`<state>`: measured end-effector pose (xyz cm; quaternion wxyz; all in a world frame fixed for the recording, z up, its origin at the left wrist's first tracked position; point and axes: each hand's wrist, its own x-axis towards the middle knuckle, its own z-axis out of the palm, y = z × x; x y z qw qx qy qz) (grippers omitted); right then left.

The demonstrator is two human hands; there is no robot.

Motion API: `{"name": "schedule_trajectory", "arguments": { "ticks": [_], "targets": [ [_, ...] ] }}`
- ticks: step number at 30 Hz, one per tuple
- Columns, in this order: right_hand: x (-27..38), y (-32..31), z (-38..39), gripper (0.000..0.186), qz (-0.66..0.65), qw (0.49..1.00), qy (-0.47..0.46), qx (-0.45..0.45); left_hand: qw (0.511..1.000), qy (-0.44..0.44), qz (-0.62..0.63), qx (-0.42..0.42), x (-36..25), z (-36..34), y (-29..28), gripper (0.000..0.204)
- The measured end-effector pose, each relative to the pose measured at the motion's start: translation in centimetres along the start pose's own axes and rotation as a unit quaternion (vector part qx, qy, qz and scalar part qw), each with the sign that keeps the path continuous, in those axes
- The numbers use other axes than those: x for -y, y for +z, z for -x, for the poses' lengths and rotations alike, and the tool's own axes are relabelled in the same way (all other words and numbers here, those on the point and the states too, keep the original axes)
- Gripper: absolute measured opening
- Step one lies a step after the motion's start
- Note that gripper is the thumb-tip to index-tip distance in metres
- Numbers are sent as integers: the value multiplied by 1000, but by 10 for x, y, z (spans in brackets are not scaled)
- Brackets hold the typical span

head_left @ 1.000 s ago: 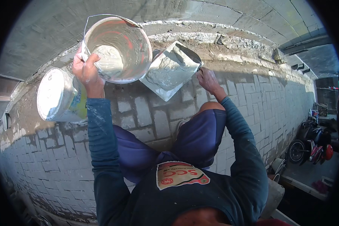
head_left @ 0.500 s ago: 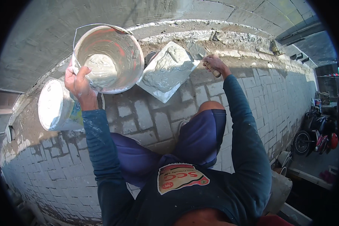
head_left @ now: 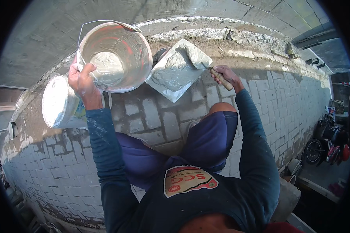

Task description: Plastering a masonry wall with mortar using a trowel and a hawk.

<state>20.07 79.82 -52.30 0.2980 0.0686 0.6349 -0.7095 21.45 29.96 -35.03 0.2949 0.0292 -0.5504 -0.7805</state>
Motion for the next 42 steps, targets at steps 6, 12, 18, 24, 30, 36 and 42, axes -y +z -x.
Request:
{"name": "schedule_trajectory", "arguments": {
  "ticks": [6, 12, 18, 24, 30, 36, 42],
  "targets": [
    [42, 58, 21, 29, 200, 977, -3, 73, 1000, -11, 2, 5, 7, -5, -3, 50],
    [52, 90, 38, 31, 530, 814, -240, -13, 1000, -4, -8, 16, 9, -5, -2, 51],
    [40, 74, 38, 30, 556, 791, -243, -79, 1000, 10, -19, 19, 8, -5, -4, 53],
    [62, 80, 52, 28, 548, 813, -187, -68, 998, 8, -32, 46, 7, -3, -5, 61],
    [131, 143, 76, 25, 565, 765, -299, -74, 992, 45, 13, 121, 11, 1, 8, 38],
    [166, 203, 38, 30, 734, 631, -238, -73, 963, 110, -109, 220, 9, 17, 32, 19],
    [163, 211, 4, 33, 434, 878, 25, 199, 955, 134, -86, 249, -19, 20, 44, 30]
  ]
}}
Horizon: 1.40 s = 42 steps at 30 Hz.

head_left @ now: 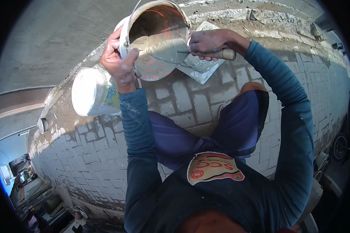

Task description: Plastering a masonry wall with mortar using a trowel and a hawk.

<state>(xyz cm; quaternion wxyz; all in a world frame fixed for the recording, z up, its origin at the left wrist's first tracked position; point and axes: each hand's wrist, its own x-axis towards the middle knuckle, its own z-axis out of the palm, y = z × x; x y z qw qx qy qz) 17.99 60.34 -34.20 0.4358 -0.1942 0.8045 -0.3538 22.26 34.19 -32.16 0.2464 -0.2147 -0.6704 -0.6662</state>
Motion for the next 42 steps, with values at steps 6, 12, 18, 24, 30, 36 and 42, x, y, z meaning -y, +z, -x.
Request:
{"name": "schedule_trajectory", "arguments": {
  "ticks": [6, 12, 18, 24, 30, 36, 42],
  "targets": [
    [5, 59, -9, 39, -422, 894, -61, 136, 987, -47, 141, -63, -11, -1, -7, 58],
    [26, 65, -4, 33, -549, 795, -177, 189, 989, -18, 130, -75, -8, -3, -14, 61],
    [18, 40, 52, 36, -325, 937, -125, -38, 984, -17, 150, -91, 13, -4, -38, 54],
    [5, 64, 64, 38, -293, 953, -82, -14, 976, -56, 168, -130, 21, -4, -36, 57],
    [26, 90, 55, 37, -368, 923, -110, 0, 970, -60, 158, -176, 39, -3, -29, 47],
    [10, 83, 54, 36, -382, 914, -140, -13, 970, -63, 160, -174, 41, -3, -41, 44],
    [-28, 54, 71, 37, -247, 947, -73, -192, 965, -72, 159, -195, 36, -5, -49, 43]
  ]
}}
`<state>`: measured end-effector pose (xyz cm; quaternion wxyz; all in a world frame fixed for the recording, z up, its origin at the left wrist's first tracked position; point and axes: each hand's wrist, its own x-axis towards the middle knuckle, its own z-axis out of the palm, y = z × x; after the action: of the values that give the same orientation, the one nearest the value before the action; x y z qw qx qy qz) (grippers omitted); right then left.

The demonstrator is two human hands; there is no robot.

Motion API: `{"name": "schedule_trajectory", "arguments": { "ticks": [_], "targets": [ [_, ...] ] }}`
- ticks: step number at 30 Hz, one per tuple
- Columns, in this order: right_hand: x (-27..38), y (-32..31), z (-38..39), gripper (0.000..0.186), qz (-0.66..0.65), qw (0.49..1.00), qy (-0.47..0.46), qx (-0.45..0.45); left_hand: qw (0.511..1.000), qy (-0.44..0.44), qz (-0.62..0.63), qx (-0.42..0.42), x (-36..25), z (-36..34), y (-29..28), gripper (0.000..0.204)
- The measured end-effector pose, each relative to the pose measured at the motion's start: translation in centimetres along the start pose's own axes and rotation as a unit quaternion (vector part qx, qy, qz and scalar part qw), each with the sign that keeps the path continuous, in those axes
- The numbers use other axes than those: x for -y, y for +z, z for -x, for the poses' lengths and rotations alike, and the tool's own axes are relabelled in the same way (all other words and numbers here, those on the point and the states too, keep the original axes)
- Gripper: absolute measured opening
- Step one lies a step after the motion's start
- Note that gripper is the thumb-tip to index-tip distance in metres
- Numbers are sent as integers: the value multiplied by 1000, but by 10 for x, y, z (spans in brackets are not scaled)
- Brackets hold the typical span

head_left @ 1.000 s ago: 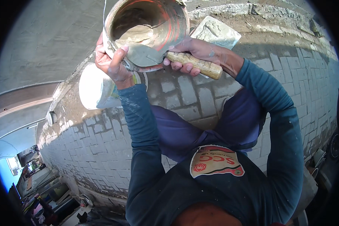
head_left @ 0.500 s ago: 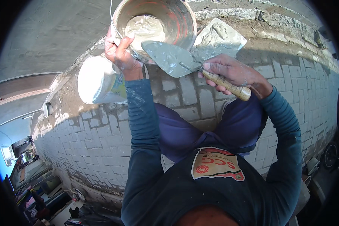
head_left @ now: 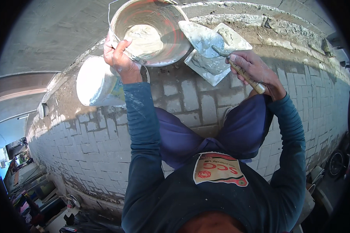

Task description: Plastering a masonry wall with mortar using a trowel and a hawk.

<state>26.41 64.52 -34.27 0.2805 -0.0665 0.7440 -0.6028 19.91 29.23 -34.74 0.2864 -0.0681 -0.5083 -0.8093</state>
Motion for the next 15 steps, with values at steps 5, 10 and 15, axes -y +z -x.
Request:
{"name": "schedule_trajectory", "arguments": {
  "ticks": [5, 10, 15],
  "targets": [
    [-6, 16, -3, 35, -28, 996, 17, 87, 999, -12, 15, -36, 12, 6, 3, 47],
    [-1, 28, -3, 36, -132, 981, 2, 140, 995, 15, 16, -93, 29, 10, 14, 39],
    [-9, 0, 7, 39, 18, 996, -71, 45, 994, 24, 6, -106, 17, 9, 3, 40]
  ]
}}
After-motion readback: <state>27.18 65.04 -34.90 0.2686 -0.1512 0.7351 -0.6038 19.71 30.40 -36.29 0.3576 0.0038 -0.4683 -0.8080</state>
